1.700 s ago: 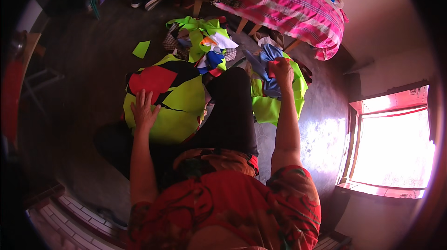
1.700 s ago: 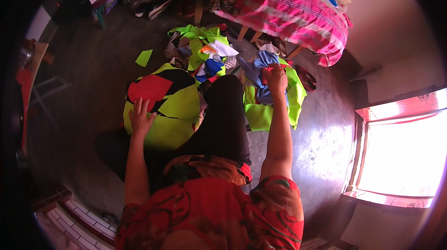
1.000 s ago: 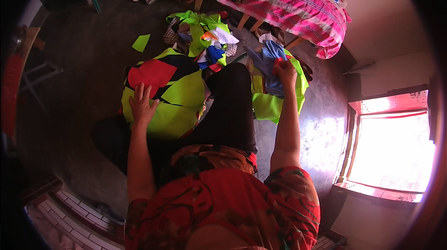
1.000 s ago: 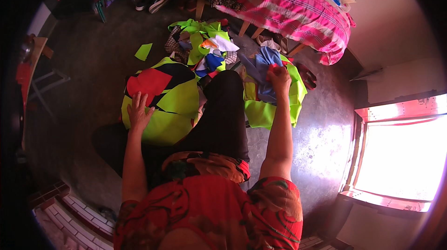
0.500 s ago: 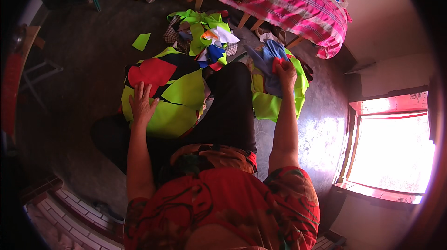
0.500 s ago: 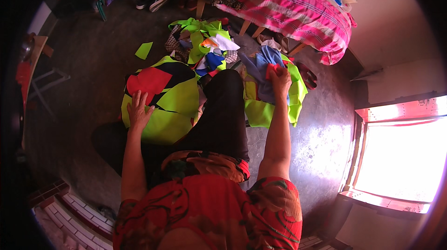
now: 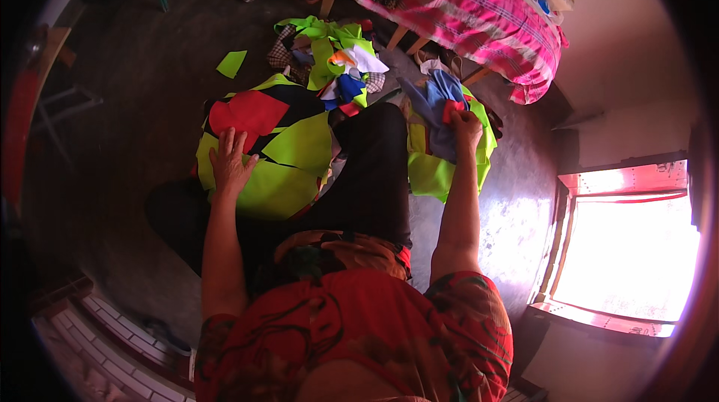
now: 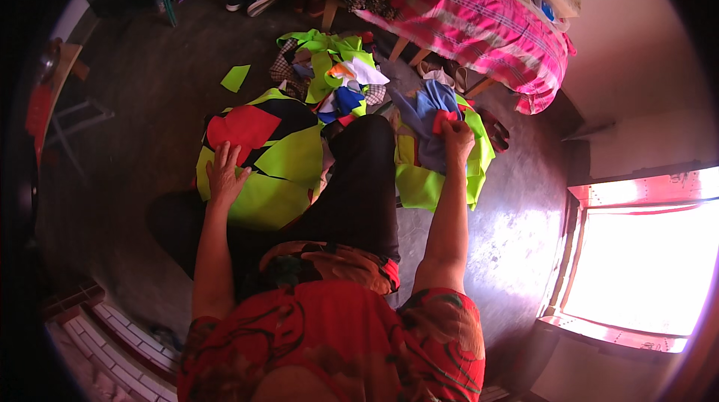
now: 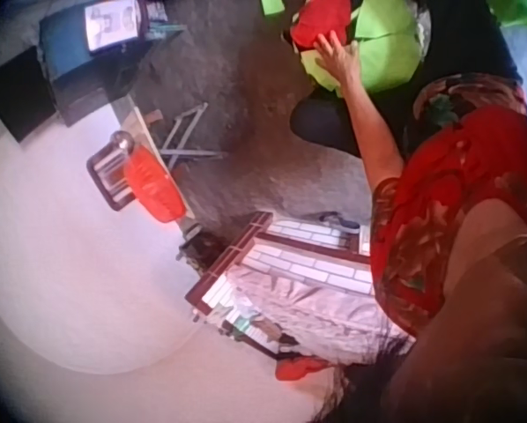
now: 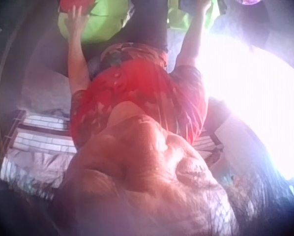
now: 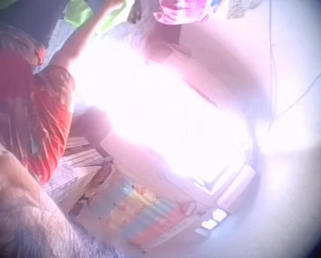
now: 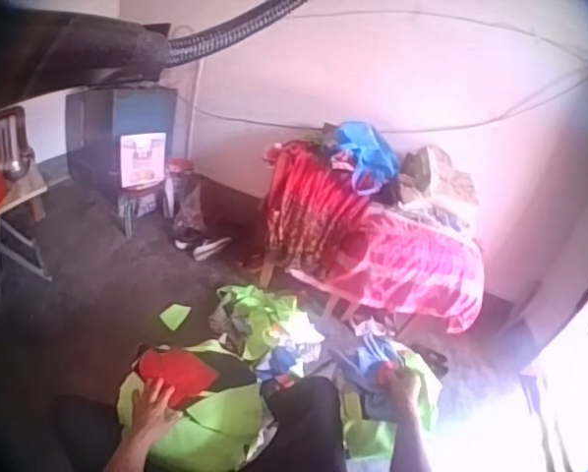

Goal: The person sits on the floor and assembles a colorful fabric object by hand, placing and adjusting multiple cut fabric pieces of different colors onto a base. The person repeatedly picks up pieces, aligns them, and smooths them into place without using visible tools.

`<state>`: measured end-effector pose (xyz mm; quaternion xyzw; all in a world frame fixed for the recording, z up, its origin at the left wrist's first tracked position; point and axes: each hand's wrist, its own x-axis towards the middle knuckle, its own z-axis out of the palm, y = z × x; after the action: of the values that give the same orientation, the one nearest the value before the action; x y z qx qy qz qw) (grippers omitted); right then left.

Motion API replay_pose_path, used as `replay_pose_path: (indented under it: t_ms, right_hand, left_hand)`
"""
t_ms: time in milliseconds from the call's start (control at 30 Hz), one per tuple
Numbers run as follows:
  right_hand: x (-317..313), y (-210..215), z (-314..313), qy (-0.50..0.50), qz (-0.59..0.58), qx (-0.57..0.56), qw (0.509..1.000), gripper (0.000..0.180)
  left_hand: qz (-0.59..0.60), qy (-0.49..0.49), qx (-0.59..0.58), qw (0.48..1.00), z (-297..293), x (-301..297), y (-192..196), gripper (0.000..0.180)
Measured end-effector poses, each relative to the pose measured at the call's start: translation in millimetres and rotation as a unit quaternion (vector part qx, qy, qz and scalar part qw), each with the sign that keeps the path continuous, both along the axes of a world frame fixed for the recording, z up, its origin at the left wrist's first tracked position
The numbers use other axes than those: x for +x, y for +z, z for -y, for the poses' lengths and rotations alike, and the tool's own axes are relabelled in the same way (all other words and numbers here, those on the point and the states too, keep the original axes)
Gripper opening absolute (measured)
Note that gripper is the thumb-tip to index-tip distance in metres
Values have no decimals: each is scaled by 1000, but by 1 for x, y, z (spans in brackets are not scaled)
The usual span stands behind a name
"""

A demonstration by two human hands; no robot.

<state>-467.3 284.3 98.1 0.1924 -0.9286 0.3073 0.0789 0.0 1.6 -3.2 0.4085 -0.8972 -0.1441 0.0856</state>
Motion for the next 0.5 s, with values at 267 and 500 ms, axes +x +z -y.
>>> replay_pose_path:
  t_ms: [267,500]
  right_hand:
    - [15,14,1,5,146,-173,974,33]
    - [22,65,11,99,188,-374,903,22]
  left_hand:
    - [-4,-2,-6,1000,0,0,3,64]
    - [-16,-2,-14,1000,0,-1,5,64]
